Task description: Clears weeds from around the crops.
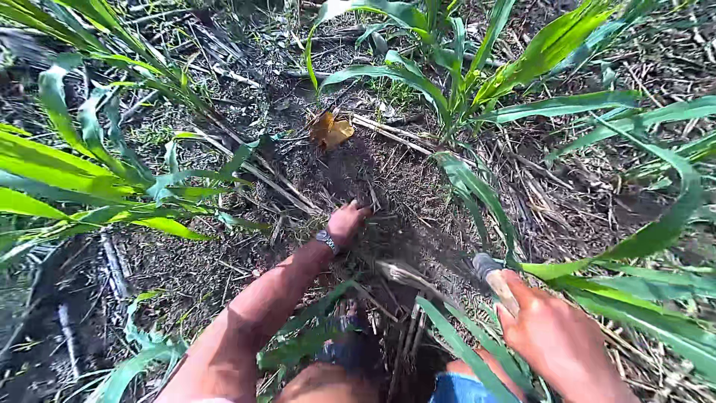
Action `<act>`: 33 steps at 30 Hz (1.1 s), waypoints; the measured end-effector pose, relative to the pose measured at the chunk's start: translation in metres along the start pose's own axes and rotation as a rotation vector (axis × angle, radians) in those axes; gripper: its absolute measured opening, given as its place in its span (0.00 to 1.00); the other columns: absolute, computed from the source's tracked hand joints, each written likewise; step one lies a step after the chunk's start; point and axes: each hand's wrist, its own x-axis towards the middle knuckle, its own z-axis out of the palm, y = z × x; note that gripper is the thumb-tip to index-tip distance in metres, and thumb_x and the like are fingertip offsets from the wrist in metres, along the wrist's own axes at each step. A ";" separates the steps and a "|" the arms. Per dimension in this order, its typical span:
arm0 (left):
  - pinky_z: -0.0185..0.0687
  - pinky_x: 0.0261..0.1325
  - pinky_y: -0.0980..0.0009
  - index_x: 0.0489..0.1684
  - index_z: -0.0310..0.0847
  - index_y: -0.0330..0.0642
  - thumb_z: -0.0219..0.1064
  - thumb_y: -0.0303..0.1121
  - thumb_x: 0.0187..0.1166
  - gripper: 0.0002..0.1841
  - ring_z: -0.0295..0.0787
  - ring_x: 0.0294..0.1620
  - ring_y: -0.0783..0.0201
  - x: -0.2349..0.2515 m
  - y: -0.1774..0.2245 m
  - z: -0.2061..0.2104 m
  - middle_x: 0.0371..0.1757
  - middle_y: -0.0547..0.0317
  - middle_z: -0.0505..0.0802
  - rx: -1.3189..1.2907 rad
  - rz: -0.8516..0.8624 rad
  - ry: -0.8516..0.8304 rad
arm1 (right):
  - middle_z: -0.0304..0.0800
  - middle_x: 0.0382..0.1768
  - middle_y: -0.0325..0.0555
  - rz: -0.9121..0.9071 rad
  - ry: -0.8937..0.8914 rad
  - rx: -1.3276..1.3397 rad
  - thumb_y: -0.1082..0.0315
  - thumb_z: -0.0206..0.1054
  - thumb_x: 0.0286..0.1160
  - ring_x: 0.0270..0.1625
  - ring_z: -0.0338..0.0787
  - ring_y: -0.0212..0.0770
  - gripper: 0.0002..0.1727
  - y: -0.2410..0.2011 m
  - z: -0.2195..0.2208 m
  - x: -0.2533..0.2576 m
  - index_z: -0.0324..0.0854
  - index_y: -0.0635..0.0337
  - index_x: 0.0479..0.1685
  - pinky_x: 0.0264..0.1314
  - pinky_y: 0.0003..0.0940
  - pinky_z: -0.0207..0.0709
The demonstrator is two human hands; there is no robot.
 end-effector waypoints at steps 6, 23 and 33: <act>0.85 0.54 0.34 0.73 0.82 0.47 0.66 0.32 0.82 0.20 0.91 0.56 0.34 -0.009 -0.021 -0.060 0.64 0.36 0.89 0.012 -0.109 0.069 | 0.92 0.45 0.69 0.038 -0.146 -0.046 0.59 0.75 0.68 0.46 0.92 0.72 0.35 -0.013 -0.024 0.010 0.77 0.60 0.79 0.46 0.69 0.82; 0.80 0.66 0.31 0.71 0.79 0.30 0.62 0.32 0.84 0.20 0.85 0.68 0.28 0.101 -0.042 -0.119 0.68 0.27 0.87 -0.180 -0.356 -0.049 | 0.94 0.51 0.61 0.061 -0.391 -0.180 0.52 0.75 0.69 0.57 0.90 0.68 0.27 -0.084 -0.209 0.096 0.85 0.44 0.71 0.57 0.72 0.77; 0.80 0.65 0.34 0.63 0.86 0.38 0.66 0.35 0.79 0.17 0.90 0.62 0.37 0.041 -0.057 -0.055 0.59 0.39 0.93 -0.174 0.024 -0.010 | 0.95 0.47 0.58 -0.395 -0.145 0.040 0.55 0.77 0.67 0.52 0.91 0.66 0.25 -0.174 -0.213 0.202 0.88 0.39 0.68 0.52 0.75 0.77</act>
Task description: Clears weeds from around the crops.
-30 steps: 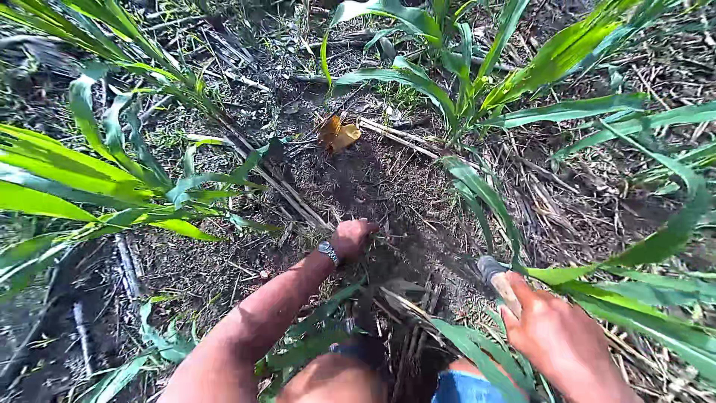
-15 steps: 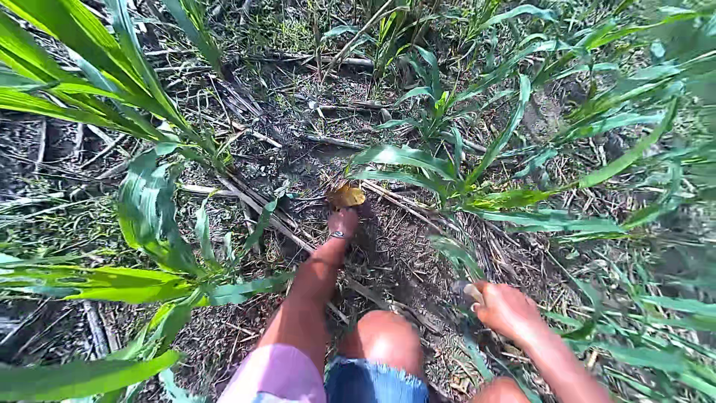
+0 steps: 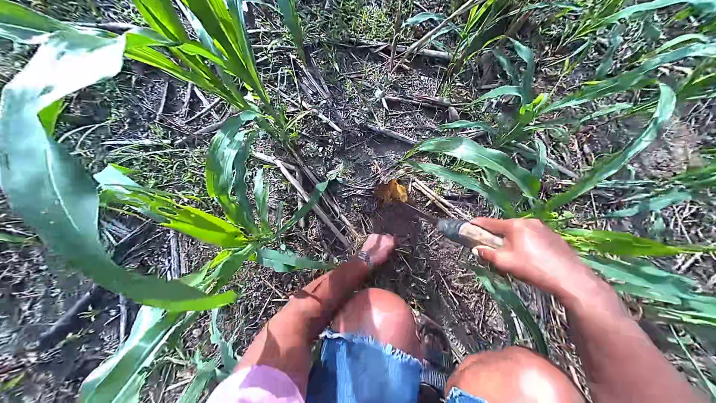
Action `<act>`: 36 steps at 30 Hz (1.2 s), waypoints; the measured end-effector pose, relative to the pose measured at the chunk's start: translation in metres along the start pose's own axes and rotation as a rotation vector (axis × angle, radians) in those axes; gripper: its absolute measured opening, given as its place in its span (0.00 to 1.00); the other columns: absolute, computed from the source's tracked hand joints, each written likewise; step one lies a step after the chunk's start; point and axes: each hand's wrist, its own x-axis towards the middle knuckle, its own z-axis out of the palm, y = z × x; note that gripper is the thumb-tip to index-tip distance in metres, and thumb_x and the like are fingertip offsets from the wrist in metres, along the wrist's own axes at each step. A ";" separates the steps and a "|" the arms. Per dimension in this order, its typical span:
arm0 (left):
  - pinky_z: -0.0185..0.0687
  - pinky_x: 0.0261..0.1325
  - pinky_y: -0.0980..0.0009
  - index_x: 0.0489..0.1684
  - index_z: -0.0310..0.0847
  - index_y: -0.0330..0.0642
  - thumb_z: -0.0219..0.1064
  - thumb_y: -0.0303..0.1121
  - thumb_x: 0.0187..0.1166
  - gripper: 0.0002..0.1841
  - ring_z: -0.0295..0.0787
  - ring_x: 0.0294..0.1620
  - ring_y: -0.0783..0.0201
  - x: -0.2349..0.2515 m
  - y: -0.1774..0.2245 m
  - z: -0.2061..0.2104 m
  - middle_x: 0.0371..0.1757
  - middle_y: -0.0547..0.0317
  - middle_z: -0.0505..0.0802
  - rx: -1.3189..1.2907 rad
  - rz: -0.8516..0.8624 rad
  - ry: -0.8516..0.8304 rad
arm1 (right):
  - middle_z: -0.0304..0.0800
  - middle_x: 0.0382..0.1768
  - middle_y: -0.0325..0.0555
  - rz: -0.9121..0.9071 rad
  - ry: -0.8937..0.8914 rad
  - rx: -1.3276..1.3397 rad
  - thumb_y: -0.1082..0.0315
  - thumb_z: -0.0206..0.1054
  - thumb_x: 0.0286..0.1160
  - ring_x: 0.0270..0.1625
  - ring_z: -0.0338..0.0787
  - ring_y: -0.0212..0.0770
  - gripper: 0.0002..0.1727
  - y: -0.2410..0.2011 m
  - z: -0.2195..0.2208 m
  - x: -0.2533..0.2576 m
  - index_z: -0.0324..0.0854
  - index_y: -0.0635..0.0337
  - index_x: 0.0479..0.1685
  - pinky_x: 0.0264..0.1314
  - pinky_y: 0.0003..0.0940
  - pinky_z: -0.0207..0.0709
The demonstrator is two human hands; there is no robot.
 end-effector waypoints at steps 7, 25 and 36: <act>0.74 0.79 0.43 0.61 0.84 0.28 0.70 0.16 0.65 0.21 0.80 0.74 0.35 -0.060 -0.004 -0.041 0.71 0.31 0.85 -0.270 0.187 0.193 | 0.91 0.32 0.59 -0.242 0.135 -0.242 0.49 0.76 0.69 0.41 0.90 0.68 0.15 -0.050 -0.046 0.057 0.93 0.50 0.42 0.36 0.71 0.76; 0.71 0.81 0.41 0.77 0.73 0.31 0.70 0.34 0.78 0.28 0.76 0.80 0.40 -0.138 0.122 -0.134 0.76 0.33 0.81 -0.432 -0.502 0.513 | 0.84 0.57 0.72 -0.516 -0.128 -0.448 0.67 0.67 0.73 0.49 0.90 0.70 0.28 -0.017 -0.007 -0.002 0.75 0.59 0.76 0.46 0.64 0.80; 0.76 0.73 0.35 0.60 0.82 0.23 0.64 0.32 0.83 0.18 0.82 0.72 0.32 -0.069 -0.006 -0.168 0.66 0.27 0.86 -0.278 -0.640 0.332 | 0.91 0.49 0.71 -0.253 -0.189 0.034 0.62 0.79 0.66 0.54 0.90 0.74 0.41 0.075 0.015 0.020 0.71 0.55 0.85 0.59 0.75 0.77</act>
